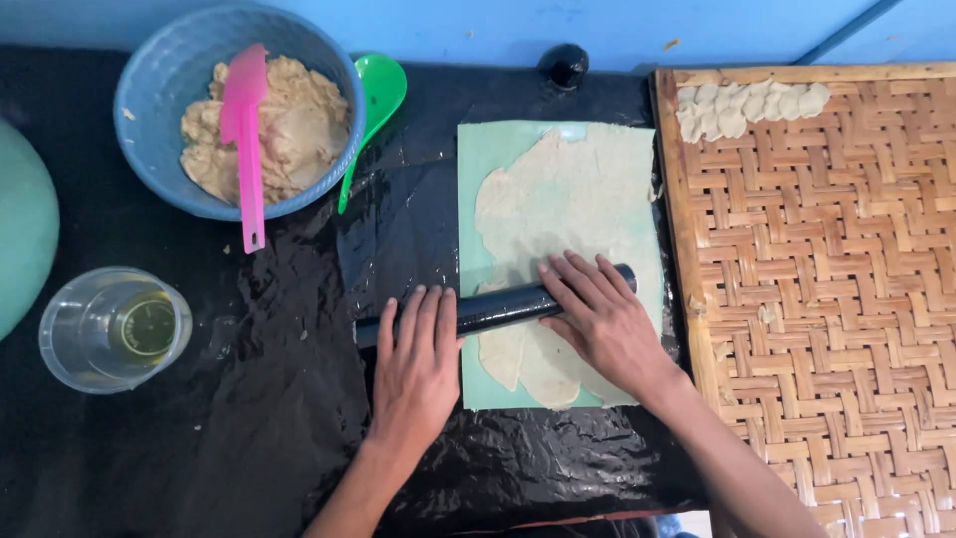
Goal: Flattening a food mixture onto a plastic sheet using a rolling tool and a spatula.
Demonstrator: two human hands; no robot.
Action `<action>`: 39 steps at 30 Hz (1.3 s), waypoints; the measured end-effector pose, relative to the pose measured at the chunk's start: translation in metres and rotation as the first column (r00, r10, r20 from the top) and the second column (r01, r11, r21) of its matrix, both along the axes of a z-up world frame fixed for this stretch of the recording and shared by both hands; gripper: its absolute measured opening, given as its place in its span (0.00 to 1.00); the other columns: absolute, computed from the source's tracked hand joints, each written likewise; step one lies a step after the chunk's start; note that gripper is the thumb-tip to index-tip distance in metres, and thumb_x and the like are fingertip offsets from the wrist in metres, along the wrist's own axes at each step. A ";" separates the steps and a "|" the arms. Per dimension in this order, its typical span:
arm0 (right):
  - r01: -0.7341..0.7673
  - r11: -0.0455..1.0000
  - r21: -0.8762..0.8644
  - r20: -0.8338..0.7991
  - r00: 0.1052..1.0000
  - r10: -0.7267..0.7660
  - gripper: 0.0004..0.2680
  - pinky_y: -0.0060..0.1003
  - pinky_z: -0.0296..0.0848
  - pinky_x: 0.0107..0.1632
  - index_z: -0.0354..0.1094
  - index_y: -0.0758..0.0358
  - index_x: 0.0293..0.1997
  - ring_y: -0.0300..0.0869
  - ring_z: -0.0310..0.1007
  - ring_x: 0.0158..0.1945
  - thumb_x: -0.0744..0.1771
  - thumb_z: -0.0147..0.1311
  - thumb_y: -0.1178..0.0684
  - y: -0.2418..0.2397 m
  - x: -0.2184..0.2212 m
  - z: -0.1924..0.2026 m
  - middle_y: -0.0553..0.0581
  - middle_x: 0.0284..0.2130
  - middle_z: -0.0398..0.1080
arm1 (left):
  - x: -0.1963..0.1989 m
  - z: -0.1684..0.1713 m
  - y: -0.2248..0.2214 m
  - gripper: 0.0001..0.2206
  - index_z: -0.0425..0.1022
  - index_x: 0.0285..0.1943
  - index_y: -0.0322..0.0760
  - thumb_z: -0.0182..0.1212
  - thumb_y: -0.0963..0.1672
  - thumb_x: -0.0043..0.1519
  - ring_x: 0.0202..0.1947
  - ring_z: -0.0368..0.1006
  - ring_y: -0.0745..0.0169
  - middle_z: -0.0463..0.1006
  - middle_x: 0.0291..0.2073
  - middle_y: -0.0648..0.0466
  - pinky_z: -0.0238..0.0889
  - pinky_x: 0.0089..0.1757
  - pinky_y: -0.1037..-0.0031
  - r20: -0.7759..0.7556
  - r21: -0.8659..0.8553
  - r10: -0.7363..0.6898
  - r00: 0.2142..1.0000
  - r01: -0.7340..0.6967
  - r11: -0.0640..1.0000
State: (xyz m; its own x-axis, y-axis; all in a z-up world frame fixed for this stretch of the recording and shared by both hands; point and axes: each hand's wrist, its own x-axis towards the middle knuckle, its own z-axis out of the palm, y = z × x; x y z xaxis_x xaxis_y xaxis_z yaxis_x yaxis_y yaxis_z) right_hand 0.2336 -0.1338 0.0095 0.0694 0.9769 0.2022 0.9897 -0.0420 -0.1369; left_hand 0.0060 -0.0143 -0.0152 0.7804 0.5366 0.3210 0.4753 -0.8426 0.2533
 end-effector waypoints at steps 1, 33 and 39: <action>-0.003 1.000 -0.010 -0.008 1.000 0.003 0.24 0.53 0.59 0.70 0.61 0.63 0.69 0.55 0.64 0.67 0.66 0.58 0.44 -0.001 -0.002 -0.003 0.63 0.63 0.66 | 0.000 -0.001 -0.003 0.23 0.66 0.66 0.26 0.59 0.44 0.62 0.65 0.65 0.45 0.71 0.61 0.41 0.53 0.65 0.49 -0.008 -0.010 0.003 1.000 -0.003 1.000; 0.336 0.930 0.147 -0.402 0.880 -0.254 0.15 0.53 0.61 0.70 0.66 0.69 0.64 0.64 0.58 0.72 0.74 0.43 0.49 0.085 0.032 -0.009 0.75 0.69 0.58 | 0.023 0.023 0.069 0.24 0.73 0.62 0.30 0.67 0.46 0.59 0.46 0.70 0.49 0.75 0.44 0.47 0.61 0.49 0.59 0.022 0.005 -0.168 0.986 0.167 0.986; 0.207 0.978 0.005 -0.196 0.960 -0.202 0.19 0.54 0.58 0.70 0.63 0.69 0.66 0.65 0.51 0.75 0.71 0.47 0.44 0.032 -0.005 0.016 0.76 0.70 0.54 | 0.000 0.041 0.039 0.24 0.72 0.62 0.31 0.67 0.46 0.58 0.47 0.71 0.48 0.75 0.44 0.46 0.61 0.51 0.56 0.007 -0.111 -0.200 0.980 0.200 0.974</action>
State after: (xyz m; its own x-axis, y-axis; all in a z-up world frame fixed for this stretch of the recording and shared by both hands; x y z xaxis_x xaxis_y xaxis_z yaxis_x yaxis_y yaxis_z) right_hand 0.2283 -0.1023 0.0251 0.3072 0.9325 0.1898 0.9149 -0.2345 -0.3284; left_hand 0.0056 0.0251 0.0254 0.8766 0.4016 0.2651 0.3012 -0.8876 0.3485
